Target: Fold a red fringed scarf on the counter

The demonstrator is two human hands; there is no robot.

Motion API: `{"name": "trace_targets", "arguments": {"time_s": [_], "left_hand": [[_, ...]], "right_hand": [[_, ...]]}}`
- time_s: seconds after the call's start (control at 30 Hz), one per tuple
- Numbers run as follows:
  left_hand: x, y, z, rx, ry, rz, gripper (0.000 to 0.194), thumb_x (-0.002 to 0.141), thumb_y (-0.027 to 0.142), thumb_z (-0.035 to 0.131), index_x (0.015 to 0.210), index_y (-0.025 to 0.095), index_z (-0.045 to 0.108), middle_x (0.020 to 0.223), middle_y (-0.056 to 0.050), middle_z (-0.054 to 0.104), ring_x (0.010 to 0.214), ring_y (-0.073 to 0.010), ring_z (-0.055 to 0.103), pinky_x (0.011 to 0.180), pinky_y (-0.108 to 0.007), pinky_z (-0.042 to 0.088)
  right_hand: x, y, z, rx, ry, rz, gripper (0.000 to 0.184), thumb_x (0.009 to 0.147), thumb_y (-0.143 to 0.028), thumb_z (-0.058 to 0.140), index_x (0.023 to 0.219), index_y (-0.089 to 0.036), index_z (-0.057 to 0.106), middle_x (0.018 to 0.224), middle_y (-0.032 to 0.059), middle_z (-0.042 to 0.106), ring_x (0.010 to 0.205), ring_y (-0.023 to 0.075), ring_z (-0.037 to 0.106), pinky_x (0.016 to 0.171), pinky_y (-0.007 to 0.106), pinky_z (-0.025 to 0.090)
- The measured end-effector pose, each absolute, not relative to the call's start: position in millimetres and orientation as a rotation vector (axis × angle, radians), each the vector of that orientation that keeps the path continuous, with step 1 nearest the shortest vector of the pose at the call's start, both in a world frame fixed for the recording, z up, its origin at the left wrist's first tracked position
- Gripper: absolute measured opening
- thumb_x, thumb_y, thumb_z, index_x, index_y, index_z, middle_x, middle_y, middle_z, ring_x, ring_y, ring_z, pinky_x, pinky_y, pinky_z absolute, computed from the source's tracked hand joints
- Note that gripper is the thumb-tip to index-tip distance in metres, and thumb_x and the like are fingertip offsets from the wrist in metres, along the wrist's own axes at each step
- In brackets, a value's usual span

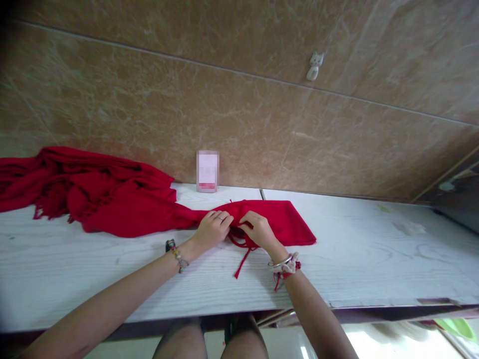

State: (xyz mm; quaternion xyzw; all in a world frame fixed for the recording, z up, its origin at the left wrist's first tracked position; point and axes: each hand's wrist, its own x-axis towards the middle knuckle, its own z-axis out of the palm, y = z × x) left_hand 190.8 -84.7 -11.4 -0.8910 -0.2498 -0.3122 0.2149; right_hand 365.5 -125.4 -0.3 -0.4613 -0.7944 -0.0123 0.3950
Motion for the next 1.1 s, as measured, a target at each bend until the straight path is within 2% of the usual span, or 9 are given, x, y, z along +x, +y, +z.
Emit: {"name": "trace_targets", "arguments": {"time_s": [0.13, 0.23, 0.4, 0.63, 0.8, 1.0, 1.1], "left_hand": [[188.9, -82.2, -13.0, -2.474, -0.672, -0.858, 0.020, 0.083, 0.007, 0.039, 0.088, 0.015, 0.057, 0.078, -0.005, 0.063, 0.072, -0.0164, 0.059, 0.066, -0.029, 0.044], [187.9, -80.8, -13.2, -2.477, -0.703, -0.839, 0.024, 0.083, 0.004, 0.037, 0.090, 0.014, 0.057, 0.076, -0.005, 0.063, 0.073, -0.0168, 0.059, 0.066, -0.029, 0.044], [182.7, -79.3, -7.5, -2.500, -0.830, -0.762, 0.024, 0.084, 0.005, 0.037, 0.090, 0.015, 0.058, 0.078, -0.006, 0.063, 0.077, -0.0190, 0.059, 0.066, -0.031, 0.044], [144.9, -68.8, 18.9, -2.446, -1.161, -0.635, 0.027, 0.075, 0.001, 0.042, 0.090, 0.015, 0.060, 0.086, -0.009, 0.064, 0.084, -0.0234, 0.057, 0.072, -0.035, 0.043], [99.2, -55.2, 51.8, -2.291, -1.433, -0.680, 0.034, 0.068, 0.004, 0.045, 0.096, 0.015, 0.059, 0.095, -0.011, 0.062, 0.092, -0.0272, 0.054, 0.076, -0.039, 0.041], [50.2, -48.1, 65.4, -2.098, -1.700, -0.696, 0.038, 0.067, 0.008, 0.042, 0.101, 0.017, 0.056, 0.097, -0.008, 0.061, 0.090, -0.0238, 0.054, 0.074, -0.036, 0.041], [16.7, -50.5, 65.1, -2.074, -1.767, -0.691, 0.039, 0.066, 0.016, 0.043, 0.103, 0.022, 0.056, 0.095, -0.003, 0.062, 0.089, -0.0235, 0.053, 0.076, -0.041, 0.038]], "right_hand": [[369.9, -125.7, -0.4, -1.135, -2.069, 0.006, 0.011, 0.079, -0.016, 0.054, 0.080, -0.019, 0.064, 0.076, 0.0031, 0.067, 0.070, 0.0146, 0.062, 0.065, 0.026, 0.051], [377.4, -125.7, -1.0, -1.146, -2.142, 0.001, 0.017, 0.076, -0.013, 0.054, 0.089, -0.018, 0.065, 0.085, 0.0056, 0.069, 0.077, 0.0171, 0.063, 0.070, 0.029, 0.052], [392.1, -124.0, -0.7, -1.258, -2.242, 0.095, 0.025, 0.076, -0.010, 0.051, 0.092, -0.019, 0.068, 0.090, 0.0064, 0.070, 0.081, 0.0194, 0.065, 0.075, 0.032, 0.052], [404.4, -123.1, 2.3, -1.234, -2.296, 0.356, 0.021, 0.082, -0.018, 0.051, 0.091, -0.021, 0.070, 0.093, 0.0038, 0.070, 0.085, 0.0196, 0.065, 0.079, 0.031, 0.051], [409.4, -120.6, -1.6, -1.225, -2.209, 0.535, 0.025, 0.084, -0.033, 0.051, 0.091, -0.019, 0.070, 0.095, 0.0045, 0.070, 0.087, 0.0207, 0.064, 0.081, 0.034, 0.051], [415.7, -119.7, -3.0, -1.290, -2.167, 0.662, 0.027, 0.079, -0.042, 0.057, 0.085, -0.021, 0.072, 0.102, 0.0062, 0.068, 0.093, 0.0209, 0.062, 0.085, 0.036, 0.049], [417.3, -120.3, -2.2, -1.270, -2.181, 0.693, 0.027, 0.079, -0.044, 0.056, 0.082, -0.023, 0.072, 0.105, 0.0054, 0.067, 0.093, 0.0200, 0.062, 0.085, 0.035, 0.049]]}}
